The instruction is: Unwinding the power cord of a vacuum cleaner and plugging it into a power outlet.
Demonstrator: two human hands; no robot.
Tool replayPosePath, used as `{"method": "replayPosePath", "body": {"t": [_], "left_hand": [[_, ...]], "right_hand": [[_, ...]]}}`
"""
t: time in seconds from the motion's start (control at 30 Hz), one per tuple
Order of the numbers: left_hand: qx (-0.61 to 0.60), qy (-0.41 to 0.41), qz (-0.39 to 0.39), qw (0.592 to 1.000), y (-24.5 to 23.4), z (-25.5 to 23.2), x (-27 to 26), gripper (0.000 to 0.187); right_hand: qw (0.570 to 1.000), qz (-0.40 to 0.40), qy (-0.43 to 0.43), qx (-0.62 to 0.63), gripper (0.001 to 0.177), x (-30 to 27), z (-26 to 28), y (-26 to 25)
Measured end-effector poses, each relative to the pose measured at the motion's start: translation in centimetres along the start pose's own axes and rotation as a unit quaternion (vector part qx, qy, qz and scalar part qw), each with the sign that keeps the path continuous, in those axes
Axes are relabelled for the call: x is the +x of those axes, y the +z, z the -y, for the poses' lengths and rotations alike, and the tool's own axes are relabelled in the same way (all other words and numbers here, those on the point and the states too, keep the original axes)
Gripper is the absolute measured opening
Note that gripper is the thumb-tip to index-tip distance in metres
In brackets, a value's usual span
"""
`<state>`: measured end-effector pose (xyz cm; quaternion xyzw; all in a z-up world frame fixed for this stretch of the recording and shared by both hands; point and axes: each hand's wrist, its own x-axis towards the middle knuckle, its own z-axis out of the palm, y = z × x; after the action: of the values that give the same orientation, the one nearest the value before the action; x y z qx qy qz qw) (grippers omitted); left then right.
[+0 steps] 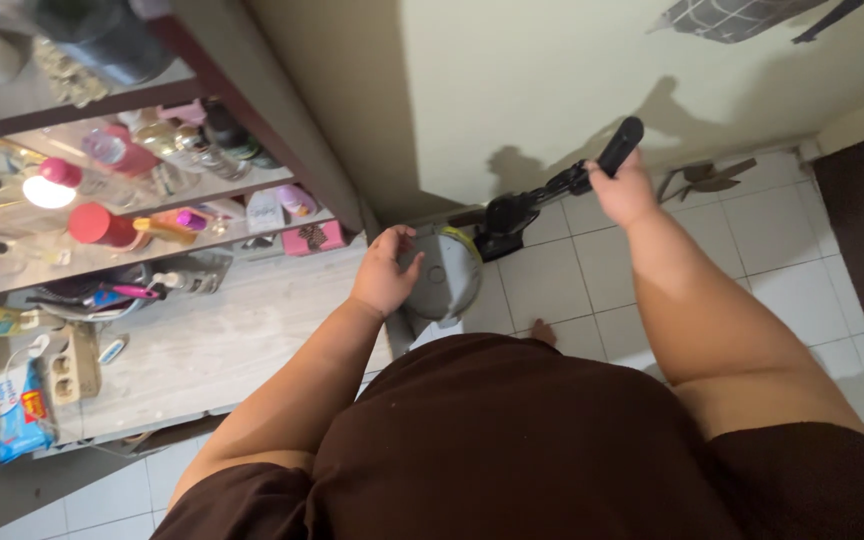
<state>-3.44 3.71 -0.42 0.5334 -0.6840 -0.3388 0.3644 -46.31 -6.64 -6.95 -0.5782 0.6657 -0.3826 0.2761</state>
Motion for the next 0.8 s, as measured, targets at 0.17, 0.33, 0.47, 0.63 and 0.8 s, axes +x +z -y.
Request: {"method": "replayPosePath", "body": {"t": [0.17, 0.33, 0.47, 0.63, 0.8], "left_hand": [[0.01, -0.002, 0.016, 1.0, 3.9, -1.4, 2.8, 0.04], [0.024, -0.048, 0.019, 0.998, 10.6, -4.0, 5.9, 0.039], [0.034, -0.076, 0.044, 0.996, 17.5, -6.0, 8.5, 0.041], [0.074, -0.071, 0.058, 0.993, 24.0, -9.9, 11.6, 0.054], [0.051, -0.145, 0.063, 0.986, 26.7, -13.5, 12.4, 0.063]], "right_hand": [[0.996, 0.037, 0.019, 0.074, 0.036, -0.3, 0.0, -1.3], [0.985, 0.096, 0.026, 0.138, 0.031, 1.5, -2.5, -2.7], [0.978, 0.201, 0.015, 0.062, 0.024, 3.1, -0.8, -5.5], [0.94, 0.321, -0.072, 0.092, 0.022, 3.9, -1.0, -6.4], [0.937, 0.341, -0.054, 0.059, 0.042, 2.4, 2.3, -7.2]]}}
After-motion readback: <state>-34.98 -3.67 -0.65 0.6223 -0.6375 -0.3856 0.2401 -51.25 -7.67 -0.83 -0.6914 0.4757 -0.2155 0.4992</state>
